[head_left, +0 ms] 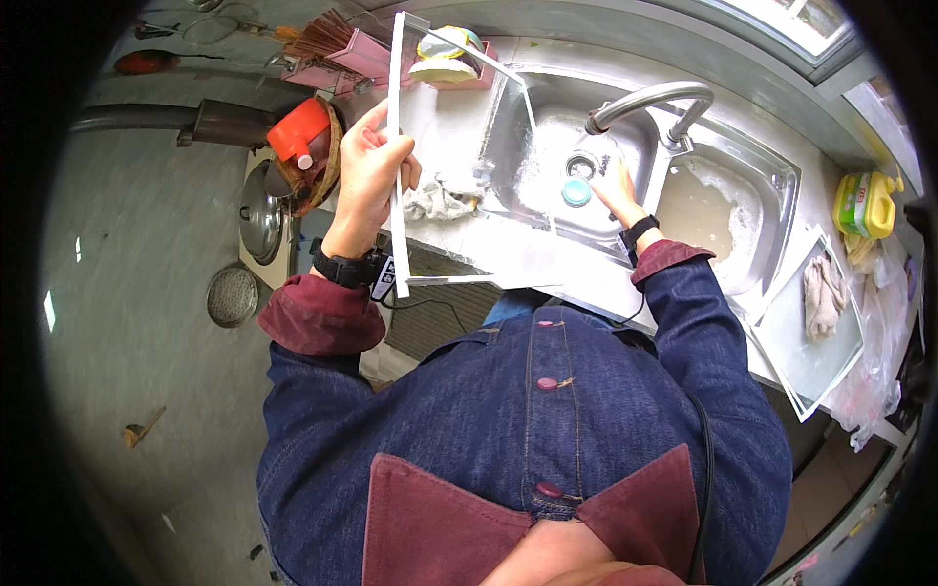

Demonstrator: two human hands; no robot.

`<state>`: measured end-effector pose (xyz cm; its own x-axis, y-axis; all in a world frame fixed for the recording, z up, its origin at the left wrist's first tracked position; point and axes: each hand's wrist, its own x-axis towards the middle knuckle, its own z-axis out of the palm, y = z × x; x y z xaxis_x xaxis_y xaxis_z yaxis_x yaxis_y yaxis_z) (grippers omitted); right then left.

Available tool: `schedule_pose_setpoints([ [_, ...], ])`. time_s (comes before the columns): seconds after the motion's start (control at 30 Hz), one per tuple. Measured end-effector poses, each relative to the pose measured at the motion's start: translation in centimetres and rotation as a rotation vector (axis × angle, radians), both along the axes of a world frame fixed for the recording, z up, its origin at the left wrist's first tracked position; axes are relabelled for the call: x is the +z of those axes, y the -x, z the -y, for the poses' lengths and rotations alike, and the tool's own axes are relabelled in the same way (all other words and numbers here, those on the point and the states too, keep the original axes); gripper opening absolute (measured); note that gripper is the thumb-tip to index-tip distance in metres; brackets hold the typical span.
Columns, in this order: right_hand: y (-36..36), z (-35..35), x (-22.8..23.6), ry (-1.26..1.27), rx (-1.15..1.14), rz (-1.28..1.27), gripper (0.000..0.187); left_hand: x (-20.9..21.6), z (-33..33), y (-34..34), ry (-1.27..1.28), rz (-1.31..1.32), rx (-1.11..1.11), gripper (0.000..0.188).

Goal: The person wipes the interior and exterior of a refrigerator with a cloth, removes a drawer, and then scrubs the drawer and a shelf with a steel wool pad under running water at the sink.

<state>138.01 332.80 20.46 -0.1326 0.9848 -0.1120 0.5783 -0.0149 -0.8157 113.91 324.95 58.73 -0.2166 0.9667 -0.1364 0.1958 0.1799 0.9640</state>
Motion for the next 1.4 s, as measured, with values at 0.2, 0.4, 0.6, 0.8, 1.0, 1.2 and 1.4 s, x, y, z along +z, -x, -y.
schedule_pose_setpoints([
  [0.2, -0.5, -2.0, -1.3, 0.244, -0.115, -0.171, 0.054, 0.3, 0.4, 0.0, 0.015, -0.009, 0.008, 0.056],
  [0.4, -4.5, -2.0, -3.0, 0.753, -0.279, -0.914, 0.033, 2.3, 2.2, 1.6, -0.007, 0.0, 0.071, 0.055],
  [0.6, -3.7, -0.8, -5.0, 0.331, -0.158, -0.216, 0.061, 3.9, 4.6, 3.6, -0.091, 0.031, 0.186, 0.053],
  [0.8, -1.8, -0.7, -5.0, 0.588, -0.124, -0.464, 0.069, 5.8, 7.1, 6.2, -0.123, 0.014, 0.239, 0.051],
  [1.0, -0.6, 0.6, -4.0, 0.236, 0.094, -0.018, 0.079, 6.4, 8.7, 8.0, -0.141, -0.014, 0.271, 0.048],
  [1.2, 0.9, 0.6, -6.0, 0.391, -0.006, -0.288, 0.071, 5.9, 8.6, 9.6, -0.139, 0.023, 0.271, 0.048],
  [1.4, 0.1, 2.3, -0.4, 0.692, -0.21, -0.7, 0.05, 4.9, 6.0, 11.2, -0.057, 0.148, 0.205, 0.021],
])
